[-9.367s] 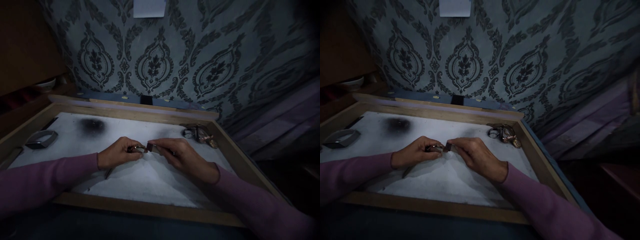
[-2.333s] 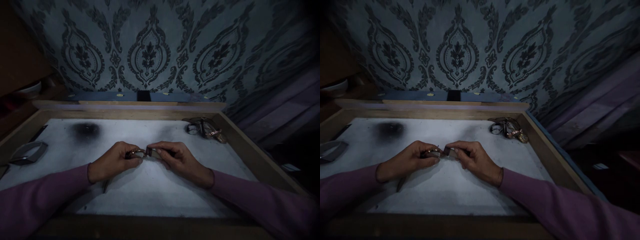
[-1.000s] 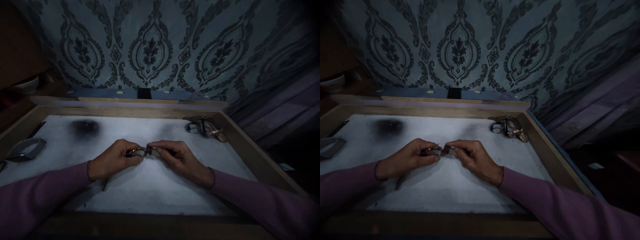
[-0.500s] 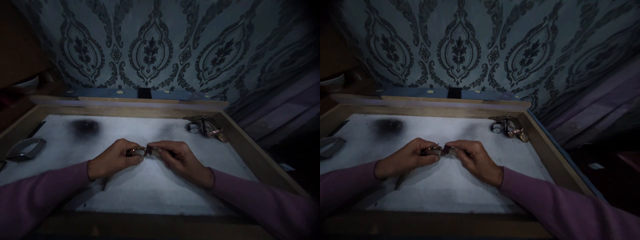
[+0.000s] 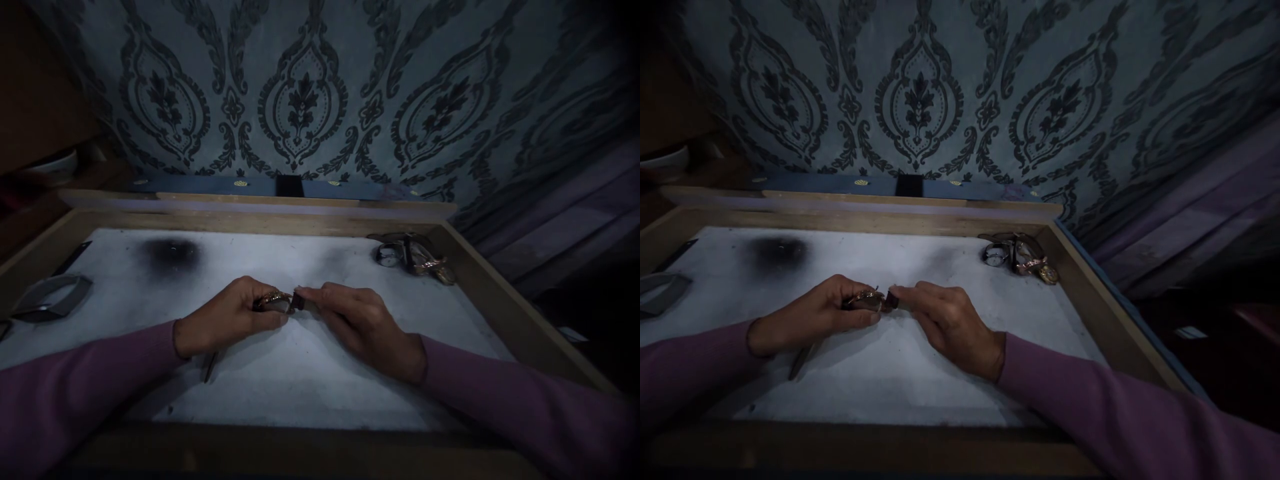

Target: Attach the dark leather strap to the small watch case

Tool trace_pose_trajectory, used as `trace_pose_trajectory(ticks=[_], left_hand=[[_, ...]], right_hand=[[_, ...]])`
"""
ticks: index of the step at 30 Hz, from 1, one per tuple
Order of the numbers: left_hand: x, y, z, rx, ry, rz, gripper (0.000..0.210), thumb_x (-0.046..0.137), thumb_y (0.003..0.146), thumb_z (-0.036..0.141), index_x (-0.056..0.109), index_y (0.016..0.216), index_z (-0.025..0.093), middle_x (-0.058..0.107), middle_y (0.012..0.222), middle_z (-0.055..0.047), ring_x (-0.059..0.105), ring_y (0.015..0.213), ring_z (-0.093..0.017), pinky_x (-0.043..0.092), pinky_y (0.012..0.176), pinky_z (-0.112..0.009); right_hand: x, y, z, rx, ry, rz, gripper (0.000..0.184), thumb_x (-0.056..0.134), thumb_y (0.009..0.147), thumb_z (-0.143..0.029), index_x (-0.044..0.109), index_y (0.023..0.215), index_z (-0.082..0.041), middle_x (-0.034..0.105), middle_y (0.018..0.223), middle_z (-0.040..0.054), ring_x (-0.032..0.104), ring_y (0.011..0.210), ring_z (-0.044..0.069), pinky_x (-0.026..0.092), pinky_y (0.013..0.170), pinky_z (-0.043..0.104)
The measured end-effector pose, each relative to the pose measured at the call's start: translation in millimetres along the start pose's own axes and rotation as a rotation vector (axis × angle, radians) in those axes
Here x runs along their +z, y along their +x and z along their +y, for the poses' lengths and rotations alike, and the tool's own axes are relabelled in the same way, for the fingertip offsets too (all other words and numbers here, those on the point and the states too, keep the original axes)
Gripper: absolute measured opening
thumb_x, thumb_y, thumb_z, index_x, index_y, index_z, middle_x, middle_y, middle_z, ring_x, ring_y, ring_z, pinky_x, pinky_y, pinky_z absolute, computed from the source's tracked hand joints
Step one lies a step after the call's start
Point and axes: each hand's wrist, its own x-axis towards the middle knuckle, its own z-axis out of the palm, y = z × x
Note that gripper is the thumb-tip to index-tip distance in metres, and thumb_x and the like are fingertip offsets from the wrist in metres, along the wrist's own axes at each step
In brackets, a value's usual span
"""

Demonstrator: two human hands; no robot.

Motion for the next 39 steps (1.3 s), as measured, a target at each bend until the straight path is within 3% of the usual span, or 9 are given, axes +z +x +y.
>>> trace_pose_trajectory(ticks=[3, 11, 17, 30, 39], left_hand=[[-0.3, 0.6, 0.2, -0.002, -0.013, -0.007, 0.021, 0.055, 0.077, 0.024, 0.044, 0.06, 0.016, 0.029, 0.057, 0.007, 0.025, 0.053, -0.007, 0.022, 0.051, -0.023], [0.3, 1.8, 3.1, -0.033, -0.094, -0.036, 0.025, 0.056, 0.077, 0.025, 0.042, 0.059, 0.017, 0.031, 0.058, 0.006, 0.026, 0.053, -0.008, 0.023, 0.051, -0.023], [0.1, 1.1, 0.7, -0.041, -0.127, -0.029, 0.026, 0.057, 0.078, 0.026, 0.042, 0.059, 0.017, 0.03, 0.058, 0.006, 0.025, 0.054, -0.008, 0.022, 0.052, -0.024], [4.2, -1.6, 4.5, -0.003, -0.134, 0.005, 0.026, 0.058, 0.075, 0.028, 0.042, 0.058, 0.017, 0.03, 0.057, 0.006, 0.024, 0.053, -0.008, 0.021, 0.051, -0.024], [6.4, 1.4, 2.6, -0.039, -0.153, 0.11, 0.028, 0.061, 0.07, 0.032, 0.042, 0.055, 0.017, 0.029, 0.053, 0.008, 0.023, 0.051, -0.007, 0.018, 0.048, -0.023]], right_hand=[[0.6, -1.9, 2.3, -0.082, -0.079, 0.01, 0.033, 0.042, 0.094, -0.008, 0.056, 0.123, -0.015, 0.06, 0.073, 0.003, 0.053, 0.059, 0.012, 0.044, 0.051, 0.022], [-1.2, -2.1, 0.2, -0.135, -0.197, -0.02, 0.033, 0.04, 0.096, -0.01, 0.054, 0.126, -0.018, 0.057, 0.072, 0.0013, 0.05, 0.057, 0.01, 0.043, 0.05, 0.02], [-0.1, -2.1, -0.5, -0.127, -0.127, -0.016, 0.033, 0.042, 0.095, -0.008, 0.055, 0.124, -0.013, 0.056, 0.072, 0.0023, 0.048, 0.057, 0.01, 0.042, 0.05, 0.021], [1.0, 3.5, -6.0, -0.001, 0.125, 0.008, 0.035, 0.043, 0.091, -0.006, 0.064, 0.116, -0.02, 0.051, 0.065, -0.0016, 0.044, 0.054, 0.01, 0.036, 0.048, 0.021], [1.9, 4.9, -11.4, 0.054, 0.194, 0.044, 0.039, 0.043, 0.089, -0.004, 0.066, 0.116, -0.019, 0.056, 0.066, -0.0003, 0.05, 0.055, 0.01, 0.04, 0.049, 0.021]])
